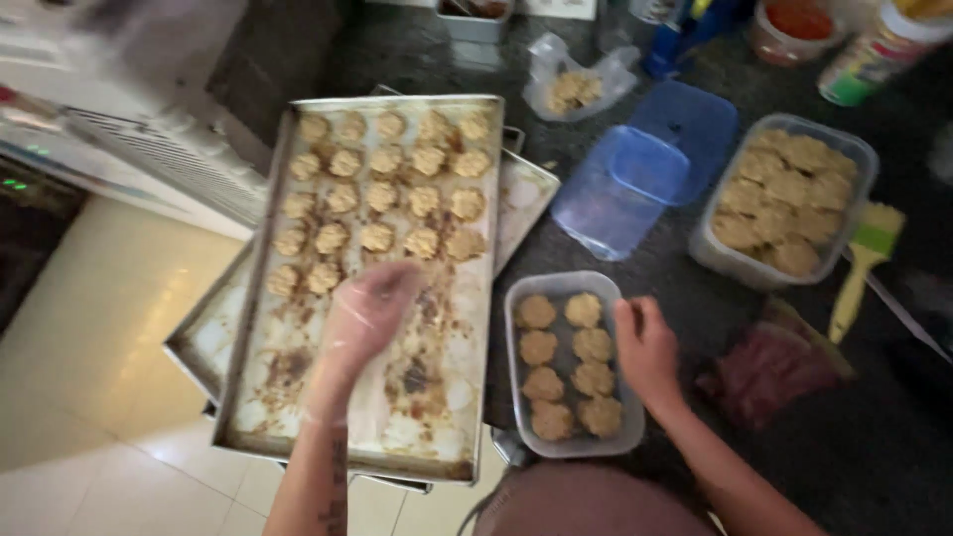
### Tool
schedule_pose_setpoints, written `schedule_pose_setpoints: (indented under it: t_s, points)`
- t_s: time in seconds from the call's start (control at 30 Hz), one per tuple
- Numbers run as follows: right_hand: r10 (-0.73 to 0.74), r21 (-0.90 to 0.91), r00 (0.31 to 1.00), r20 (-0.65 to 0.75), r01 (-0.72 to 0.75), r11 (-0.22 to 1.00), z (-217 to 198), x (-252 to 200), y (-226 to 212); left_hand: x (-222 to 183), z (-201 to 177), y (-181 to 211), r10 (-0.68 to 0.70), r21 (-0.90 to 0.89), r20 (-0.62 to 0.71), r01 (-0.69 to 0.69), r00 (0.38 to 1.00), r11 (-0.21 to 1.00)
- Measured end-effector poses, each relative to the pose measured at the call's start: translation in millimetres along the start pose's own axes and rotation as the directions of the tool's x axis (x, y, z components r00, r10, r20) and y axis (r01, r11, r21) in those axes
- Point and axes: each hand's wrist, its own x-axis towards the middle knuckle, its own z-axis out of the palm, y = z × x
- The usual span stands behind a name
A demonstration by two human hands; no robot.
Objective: The person picks up baked cookies from metal trays by hand and places them into plastic containers.
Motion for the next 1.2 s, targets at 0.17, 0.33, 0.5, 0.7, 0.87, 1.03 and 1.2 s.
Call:
schedule_pose_setpoints:
  t_s: [0.17, 0.33, 0.5, 0.7, 0.87, 1.03, 1.2]
  points:
    - [0.006, -0.008, 1.000, 0.000, -0.006, 1.000, 5, 2, 15, 27, -12, -137, -0.438, 0.348, -0.048, 0.426, 0.898, 0.835]
    - [0.042, 0.021, 0.999, 0.020, -0.043, 0.999, -3, -2, -2, 25, -35, -169, -0.618, 0.410, -0.102, 0.599, 0.780, 0.688]
    - [0.125, 0.050, 0.980, 0.152, -0.134, 0.990, -17, -3, -16, 24, -50, -79, -0.532, 0.327, -0.110, 0.536, 0.839, 0.778]
    - [0.123, -0.003, 0.981, 0.148, -0.124, 0.992, -17, -3, -14, 42, -52, -60, -0.519, 0.361, -0.047, 0.499, 0.854, 0.788]
    - [0.166, -0.012, 0.974, 0.157, -0.167, 0.986, -20, -4, -21, 51, -50, -72, -0.592, 0.605, 0.070, 0.438, 0.803, 0.665]
    - [0.169, 0.018, 0.978, 0.119, -0.173, 0.985, -21, -5, -31, 56, -52, -78, -0.568, 0.612, 0.106, 0.397, 0.816, 0.684]
    - [0.180, -0.007, 0.976, 0.121, -0.181, 0.984, -21, -4, -32, 57, -50, -82, -0.591, 0.698, 0.099, 0.367, 0.801, 0.614]
